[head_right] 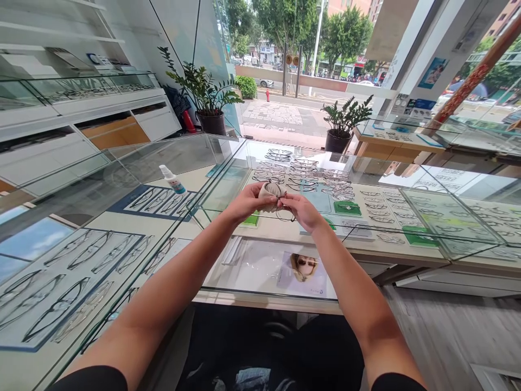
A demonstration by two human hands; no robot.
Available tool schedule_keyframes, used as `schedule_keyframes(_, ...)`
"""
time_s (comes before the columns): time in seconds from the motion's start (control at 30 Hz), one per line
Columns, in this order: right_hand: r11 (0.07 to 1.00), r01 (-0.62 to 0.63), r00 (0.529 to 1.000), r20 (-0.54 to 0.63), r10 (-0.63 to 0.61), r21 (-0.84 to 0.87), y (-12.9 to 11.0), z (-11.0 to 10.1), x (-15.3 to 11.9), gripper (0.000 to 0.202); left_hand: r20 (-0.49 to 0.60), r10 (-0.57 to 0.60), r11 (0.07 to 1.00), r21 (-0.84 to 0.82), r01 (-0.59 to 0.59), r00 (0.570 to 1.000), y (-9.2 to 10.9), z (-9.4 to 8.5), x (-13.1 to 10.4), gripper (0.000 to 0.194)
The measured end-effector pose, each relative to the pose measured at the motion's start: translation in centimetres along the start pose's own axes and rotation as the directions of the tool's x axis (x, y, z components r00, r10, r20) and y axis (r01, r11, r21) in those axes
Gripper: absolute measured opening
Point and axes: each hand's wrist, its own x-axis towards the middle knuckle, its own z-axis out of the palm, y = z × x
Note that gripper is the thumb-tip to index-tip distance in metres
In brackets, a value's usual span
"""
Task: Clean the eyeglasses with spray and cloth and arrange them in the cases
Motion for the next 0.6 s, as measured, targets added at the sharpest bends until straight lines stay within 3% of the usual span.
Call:
schedule_keyframes(0.2,0.996,-0.034,0.999,-0.006,0.034,0.087,1.0,1.1,0.2,0.036,-0.237,0.035,0.999,0.026,-0.029,0.971,-1.5,1.6,0.2,0.062)
schedule_keyframes(0.27,0.996,-0.033,0.999,-0.012,0.034,0.087,1.0,1.4,0.1,0.035,-0.269,0.06,0.998,0.029,-0.054,0.961,-1.6,1.8,0.2,0.067)
schedule_keyframes(0.37,0.996,-0.02,0.999,-0.031,0.023,0.086,0.6,1.5,0.0,0.031,-0.216,0.091,0.995,0.053,-0.081,0.972,-1.4,1.5,0.2,0.07)
schedule_keyframes(0.6,0.999,-0.007,0.997,-0.077,0.011,0.053,-0.1,0.3,0.0,0.024,0.083,0.017,1.0,-0.01,-0.016,0.996,-0.2,-0.1,0.0,0.056)
